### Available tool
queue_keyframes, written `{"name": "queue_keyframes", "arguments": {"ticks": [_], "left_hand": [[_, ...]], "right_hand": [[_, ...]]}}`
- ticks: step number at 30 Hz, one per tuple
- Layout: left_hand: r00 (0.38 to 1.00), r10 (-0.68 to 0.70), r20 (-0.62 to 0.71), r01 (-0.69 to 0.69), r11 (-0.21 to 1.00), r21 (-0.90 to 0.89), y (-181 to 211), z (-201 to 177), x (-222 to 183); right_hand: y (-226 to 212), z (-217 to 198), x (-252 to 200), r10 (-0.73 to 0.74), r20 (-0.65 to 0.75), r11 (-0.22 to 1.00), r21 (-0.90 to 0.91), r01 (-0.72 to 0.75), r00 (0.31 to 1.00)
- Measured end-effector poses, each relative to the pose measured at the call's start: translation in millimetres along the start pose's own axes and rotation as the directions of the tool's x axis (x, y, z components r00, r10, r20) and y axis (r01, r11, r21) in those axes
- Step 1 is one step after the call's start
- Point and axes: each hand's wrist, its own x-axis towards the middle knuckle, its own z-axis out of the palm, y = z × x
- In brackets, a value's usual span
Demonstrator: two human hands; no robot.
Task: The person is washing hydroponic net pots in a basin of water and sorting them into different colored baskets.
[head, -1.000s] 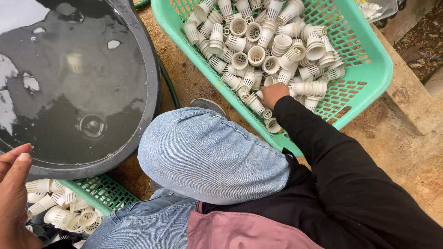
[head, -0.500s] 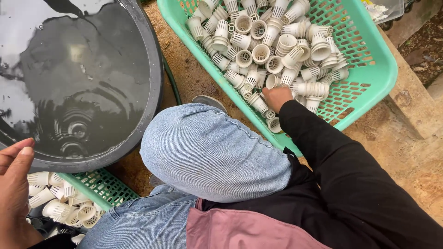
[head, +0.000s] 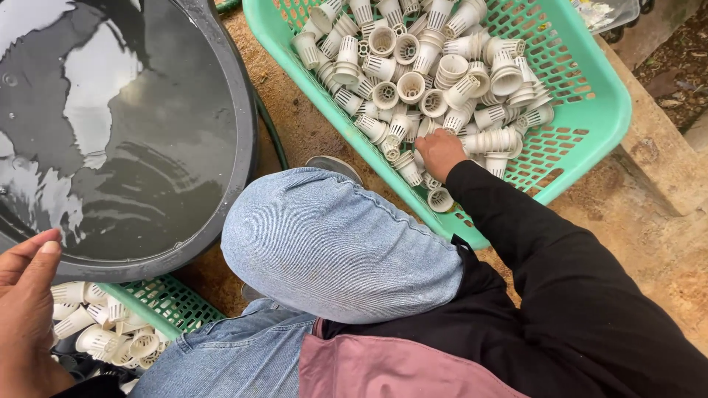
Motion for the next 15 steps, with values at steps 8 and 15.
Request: {"name": "queue_keyframes", "arguments": {"ticks": [8,15], "left_hand": [[0.981,0.175,0.080,-0.182,0.978,0.101,-47.7,-24.0,27.1],[0.956,0.237,0.172,-0.254,0.963,0.089,-80.6,-35.2,60.1]], "right_hand": [[31.4,-71.4,-2.5,0.104,0.499,0.847,0.409,-0.340,0.860],[103.2,-138.0,-65.1,0.126,0.440,-0.378,0.850,-0.367,0.889]]}}
